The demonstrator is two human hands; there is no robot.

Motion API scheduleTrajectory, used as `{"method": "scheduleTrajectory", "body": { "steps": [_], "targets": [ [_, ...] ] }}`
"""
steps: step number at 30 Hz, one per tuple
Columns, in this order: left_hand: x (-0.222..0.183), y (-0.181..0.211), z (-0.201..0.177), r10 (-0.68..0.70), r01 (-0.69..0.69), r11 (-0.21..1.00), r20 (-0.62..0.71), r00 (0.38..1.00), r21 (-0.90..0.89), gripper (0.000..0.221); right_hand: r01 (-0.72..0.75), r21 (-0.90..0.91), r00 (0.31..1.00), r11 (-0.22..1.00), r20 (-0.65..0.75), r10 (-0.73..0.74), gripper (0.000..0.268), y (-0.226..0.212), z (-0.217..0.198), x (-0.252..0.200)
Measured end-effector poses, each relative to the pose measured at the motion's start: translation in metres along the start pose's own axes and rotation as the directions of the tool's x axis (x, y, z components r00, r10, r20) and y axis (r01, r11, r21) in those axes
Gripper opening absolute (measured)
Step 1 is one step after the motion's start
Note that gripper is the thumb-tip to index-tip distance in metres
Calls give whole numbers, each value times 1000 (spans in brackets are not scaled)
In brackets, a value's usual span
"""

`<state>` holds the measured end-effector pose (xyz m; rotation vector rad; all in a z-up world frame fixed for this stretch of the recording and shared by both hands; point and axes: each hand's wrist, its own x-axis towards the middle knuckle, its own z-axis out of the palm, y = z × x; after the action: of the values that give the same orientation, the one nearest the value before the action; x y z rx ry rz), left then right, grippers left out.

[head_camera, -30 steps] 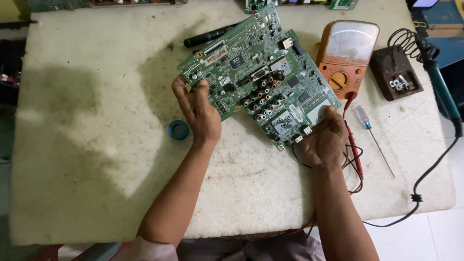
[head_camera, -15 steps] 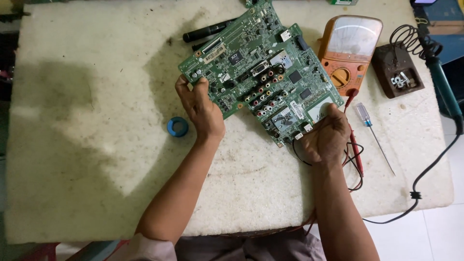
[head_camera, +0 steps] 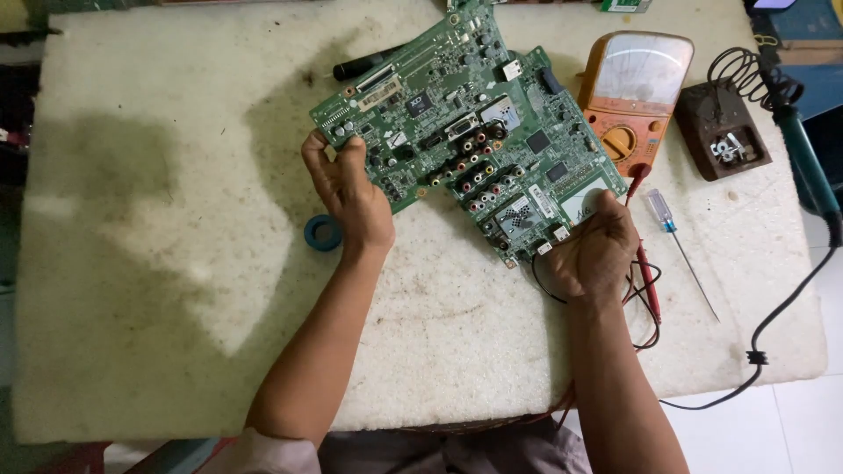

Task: Soldering electronic components on a circuit board and testing connections with a multimeter.

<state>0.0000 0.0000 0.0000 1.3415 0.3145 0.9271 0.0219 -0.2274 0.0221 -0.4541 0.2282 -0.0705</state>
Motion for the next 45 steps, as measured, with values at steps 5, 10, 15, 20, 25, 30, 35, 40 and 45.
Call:
{"method": "scheduleTrajectory", "body": {
  "steps": [5,10,15,20,25,30,35,40,45],
  "targets": [
    [5,-1,-4,2,-3,999,-28,1000,-50,19,170,-174,981,970,-59,-182,15,-11,-90,46],
    [11,-13,-11,6,-7,1000,-58,998,-15,20,238,-215,961,947,-89,-262,19,-10,-86,44],
    [13,-5,-12,13,-14,1000,-60,998,-14,21,221,-145,966,964,-101,-237,16,-11,-121,68],
    [14,-16,-14,19,-21,999,-72,997,-25,21,273,-256,944,928,-117,-310,18,-2,-58,32],
    [15,1,-8,14,-15,1000,-57,998,-21,20,213,-120,964,970,-138,-229,17,8,32,-20],
    [14,7,-7,20,-22,1000,-66,998,-23,17,297,-265,929,917,-144,-342,15,0,-86,46],
    [13,12,-5,7,-9,999,-52,999,-43,19,305,-279,925,911,-144,-353,16,0,-77,40],
    [12,17,-3,-5,3,1000,-72,997,-27,18,323,-297,914,898,-150,-378,25,-2,-74,40],
    [15,3,-9,1,-3,1000,-79,997,-25,19,308,-342,920,888,-132,-370,26,11,4,-7]
  ]
}}
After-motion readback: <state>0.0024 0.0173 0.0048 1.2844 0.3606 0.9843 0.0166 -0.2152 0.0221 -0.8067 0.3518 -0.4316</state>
